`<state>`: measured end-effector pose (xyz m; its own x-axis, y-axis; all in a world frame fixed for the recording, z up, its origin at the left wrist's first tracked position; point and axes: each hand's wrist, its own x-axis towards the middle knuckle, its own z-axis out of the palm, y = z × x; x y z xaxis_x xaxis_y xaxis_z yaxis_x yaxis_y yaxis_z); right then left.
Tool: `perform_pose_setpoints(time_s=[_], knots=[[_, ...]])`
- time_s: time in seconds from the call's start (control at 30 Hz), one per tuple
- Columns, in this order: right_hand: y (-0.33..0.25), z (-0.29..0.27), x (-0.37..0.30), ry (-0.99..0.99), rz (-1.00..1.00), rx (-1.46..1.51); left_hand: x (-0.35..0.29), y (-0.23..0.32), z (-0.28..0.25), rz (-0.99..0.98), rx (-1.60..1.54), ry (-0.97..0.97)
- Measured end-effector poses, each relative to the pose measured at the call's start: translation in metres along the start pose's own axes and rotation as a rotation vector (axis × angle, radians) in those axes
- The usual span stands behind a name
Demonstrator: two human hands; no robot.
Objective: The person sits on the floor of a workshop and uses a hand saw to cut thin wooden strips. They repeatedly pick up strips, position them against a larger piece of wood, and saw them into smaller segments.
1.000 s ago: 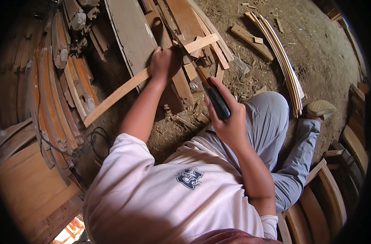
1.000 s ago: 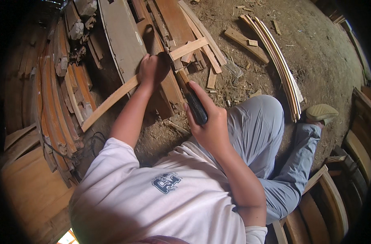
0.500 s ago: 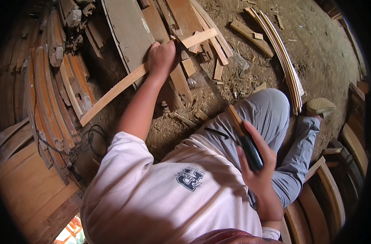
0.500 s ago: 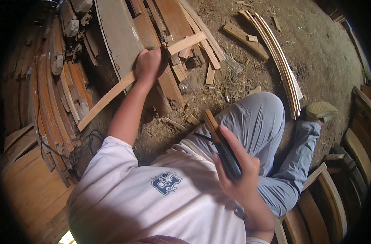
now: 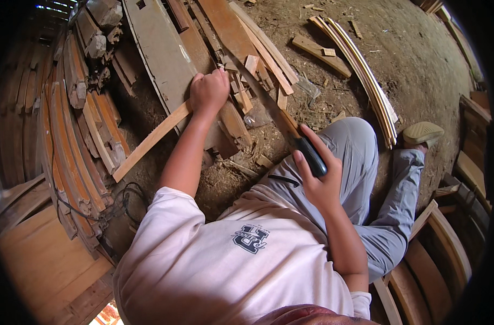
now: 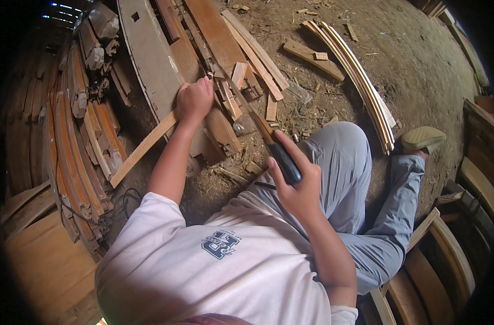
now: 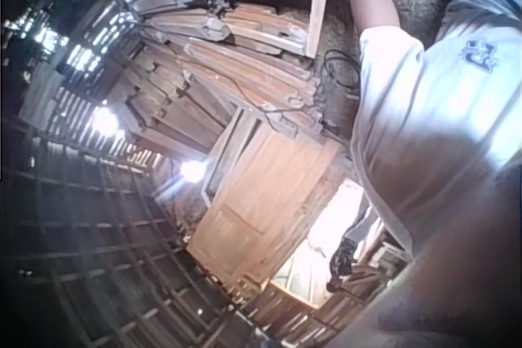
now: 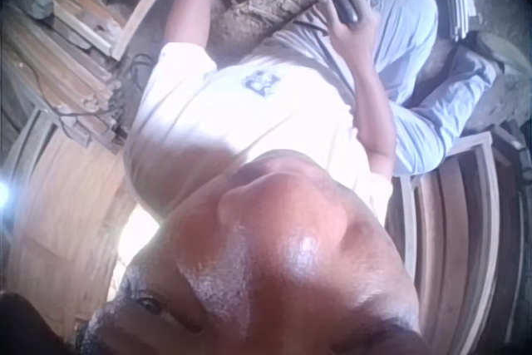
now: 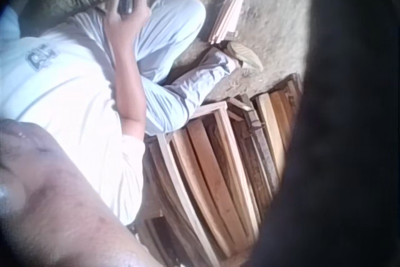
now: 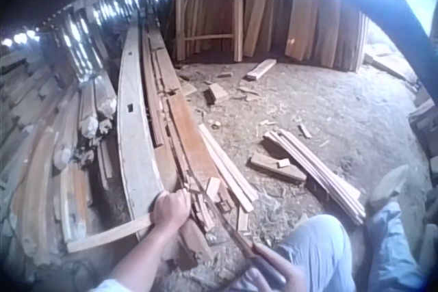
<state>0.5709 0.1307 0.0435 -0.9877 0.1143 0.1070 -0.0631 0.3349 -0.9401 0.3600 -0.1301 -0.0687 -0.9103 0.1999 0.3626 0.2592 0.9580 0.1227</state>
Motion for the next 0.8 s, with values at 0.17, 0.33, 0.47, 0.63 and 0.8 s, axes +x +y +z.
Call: perform_pose_setpoints(time_s=[0.17,0.33,0.47,0.63,0.8], knots=[[0.003,-0.033,-0.03,0.029,0.063,0.032,0.0,0.001,0.001,-0.025,0.025,-0.043],[0.011,-0.03,-0.048,-0.141,-0.05,-0.02,0.008,-0.007,-0.007,-0.14,-0.043,-0.155],[0.0,-0.014,-0.055,-0.381,0.022,-0.205,0.023,0.004,-0.058,-0.21,-0.339,-0.21],[0.012,0.002,-0.055,-0.435,-0.135,-0.406,0.024,0.041,-0.107,-0.326,-0.69,-0.323],[-0.023,-0.009,0.008,0.082,-0.158,-0.211,0.001,0.091,-0.138,-0.277,-0.806,-0.427]])
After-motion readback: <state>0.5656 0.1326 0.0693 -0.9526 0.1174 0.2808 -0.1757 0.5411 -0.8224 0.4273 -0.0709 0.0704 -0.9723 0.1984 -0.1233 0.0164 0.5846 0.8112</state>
